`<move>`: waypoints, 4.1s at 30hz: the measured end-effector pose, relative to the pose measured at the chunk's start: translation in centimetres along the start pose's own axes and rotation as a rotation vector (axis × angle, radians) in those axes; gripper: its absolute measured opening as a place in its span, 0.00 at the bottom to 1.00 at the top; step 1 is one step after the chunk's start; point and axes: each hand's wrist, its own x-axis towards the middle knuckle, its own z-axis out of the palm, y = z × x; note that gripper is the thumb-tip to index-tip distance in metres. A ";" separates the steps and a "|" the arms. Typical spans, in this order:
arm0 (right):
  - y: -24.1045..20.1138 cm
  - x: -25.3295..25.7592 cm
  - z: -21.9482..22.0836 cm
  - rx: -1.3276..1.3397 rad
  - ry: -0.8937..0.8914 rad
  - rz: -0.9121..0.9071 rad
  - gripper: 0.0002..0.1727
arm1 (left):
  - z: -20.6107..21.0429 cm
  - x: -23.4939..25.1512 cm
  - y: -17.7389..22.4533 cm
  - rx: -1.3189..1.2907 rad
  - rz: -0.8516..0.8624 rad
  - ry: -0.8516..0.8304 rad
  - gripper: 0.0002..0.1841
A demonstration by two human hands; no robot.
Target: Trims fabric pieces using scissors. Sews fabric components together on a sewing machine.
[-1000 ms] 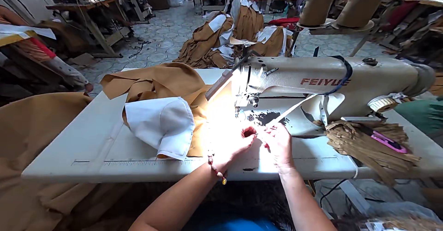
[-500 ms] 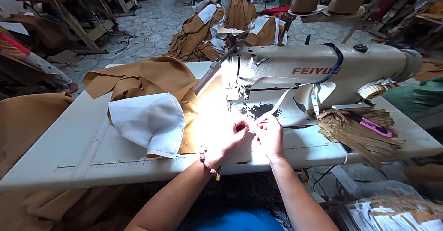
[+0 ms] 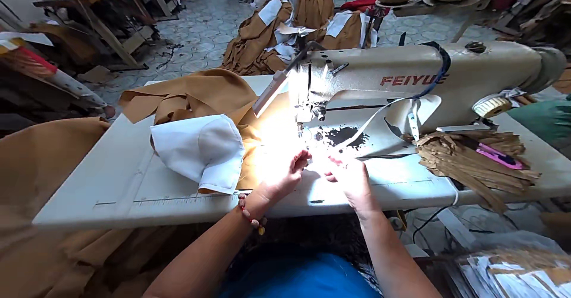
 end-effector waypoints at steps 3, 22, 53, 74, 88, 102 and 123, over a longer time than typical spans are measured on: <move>-0.6 -0.9 0.8 -0.190 -0.050 -0.222 0.12 | -0.9 0.0 0.1 0.191 0.088 -0.019 0.13; -2.1 4.6 -3.4 -0.598 -0.252 -0.039 0.11 | -0.6 2.5 -2.8 0.699 0.177 0.035 0.09; 3.0 11.1 -1.2 -0.527 -0.514 -0.913 0.16 | -1.4 2.5 -5.1 0.577 0.121 0.015 0.25; 3.4 11.4 -1.2 -0.523 -0.560 -0.862 0.15 | -0.3 2.4 -5.5 0.427 0.434 0.096 0.05; 3.3 11.0 -1.4 -0.524 -0.581 -0.974 0.17 | -1.8 2.8 -4.3 0.491 0.453 -0.064 0.17; 3.2 10.9 -1.3 -0.512 -0.615 -0.850 0.17 | -4.4 2.4 -7.7 0.454 0.535 -0.274 0.24; 3.1 10.7 -1.0 -0.636 -0.550 -0.837 0.18 | -5.6 5.7 -9.5 0.475 0.461 -0.288 0.25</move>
